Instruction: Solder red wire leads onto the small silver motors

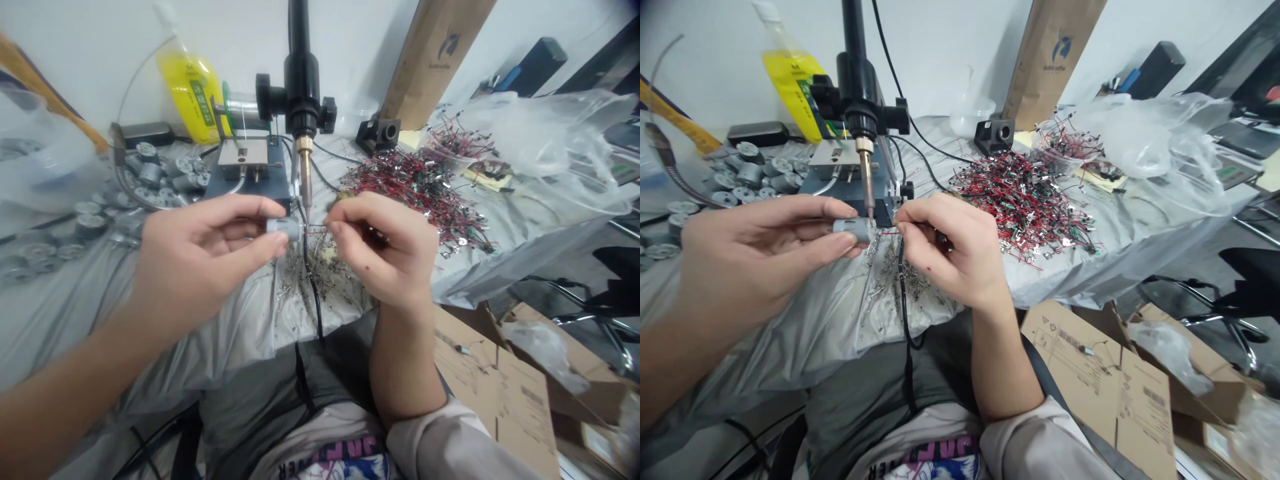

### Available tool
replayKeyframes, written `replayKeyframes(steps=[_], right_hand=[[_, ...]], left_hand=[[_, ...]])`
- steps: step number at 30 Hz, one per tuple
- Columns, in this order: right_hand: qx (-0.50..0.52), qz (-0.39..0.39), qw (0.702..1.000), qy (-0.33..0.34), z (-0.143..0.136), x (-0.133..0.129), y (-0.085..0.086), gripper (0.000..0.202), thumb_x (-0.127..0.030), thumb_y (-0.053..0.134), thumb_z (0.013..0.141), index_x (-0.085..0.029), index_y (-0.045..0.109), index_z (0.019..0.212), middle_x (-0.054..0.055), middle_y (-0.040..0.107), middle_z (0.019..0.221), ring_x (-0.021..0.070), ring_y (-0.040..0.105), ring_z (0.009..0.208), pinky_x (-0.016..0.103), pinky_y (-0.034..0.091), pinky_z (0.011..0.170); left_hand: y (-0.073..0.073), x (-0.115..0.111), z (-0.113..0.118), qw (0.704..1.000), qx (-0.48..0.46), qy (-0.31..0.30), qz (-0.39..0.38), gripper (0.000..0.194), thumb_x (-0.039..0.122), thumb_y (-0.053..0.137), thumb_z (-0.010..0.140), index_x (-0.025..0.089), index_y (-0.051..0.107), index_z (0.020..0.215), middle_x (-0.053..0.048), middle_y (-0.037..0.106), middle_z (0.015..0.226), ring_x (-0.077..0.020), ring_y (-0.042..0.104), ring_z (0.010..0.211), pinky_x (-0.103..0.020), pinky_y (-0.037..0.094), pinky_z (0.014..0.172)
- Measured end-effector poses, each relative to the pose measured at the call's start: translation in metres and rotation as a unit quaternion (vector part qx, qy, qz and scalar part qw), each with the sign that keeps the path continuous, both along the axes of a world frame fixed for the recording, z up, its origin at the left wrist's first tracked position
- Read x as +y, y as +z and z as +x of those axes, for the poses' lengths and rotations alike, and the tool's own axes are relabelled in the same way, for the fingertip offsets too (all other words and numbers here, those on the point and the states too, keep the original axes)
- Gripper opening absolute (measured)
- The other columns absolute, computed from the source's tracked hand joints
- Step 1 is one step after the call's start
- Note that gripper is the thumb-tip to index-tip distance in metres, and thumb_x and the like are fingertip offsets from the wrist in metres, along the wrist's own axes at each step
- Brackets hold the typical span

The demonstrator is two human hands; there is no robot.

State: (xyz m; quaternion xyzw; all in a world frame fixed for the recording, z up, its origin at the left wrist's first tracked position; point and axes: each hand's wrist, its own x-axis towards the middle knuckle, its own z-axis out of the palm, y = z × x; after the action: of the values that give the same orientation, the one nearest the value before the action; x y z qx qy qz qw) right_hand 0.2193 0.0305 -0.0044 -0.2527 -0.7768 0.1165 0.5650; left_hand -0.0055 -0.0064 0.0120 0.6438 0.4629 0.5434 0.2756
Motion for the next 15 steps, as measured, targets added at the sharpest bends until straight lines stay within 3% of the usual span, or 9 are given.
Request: replayKeyframes(steps=[15], right_hand=[[-0.021,0.0,1.0,-0.003,0.0016,0.0004,0.0005,0.013,-0.013,0.063,0.099,-0.019,0.073,0.092,0.0,0.066,0.077,0.0114,0.056,0.066,0.027,0.049,0.065]], left_hand=[[-0.0008,0.0035,0.0004,1.0,-0.006,-0.011,0.003,0.026,0.014,0.091,0.082,0.027,0.088,0.105,0.005,0.085,0.092,-0.0112,0.082,0.08,-0.008,0.068,0.082]])
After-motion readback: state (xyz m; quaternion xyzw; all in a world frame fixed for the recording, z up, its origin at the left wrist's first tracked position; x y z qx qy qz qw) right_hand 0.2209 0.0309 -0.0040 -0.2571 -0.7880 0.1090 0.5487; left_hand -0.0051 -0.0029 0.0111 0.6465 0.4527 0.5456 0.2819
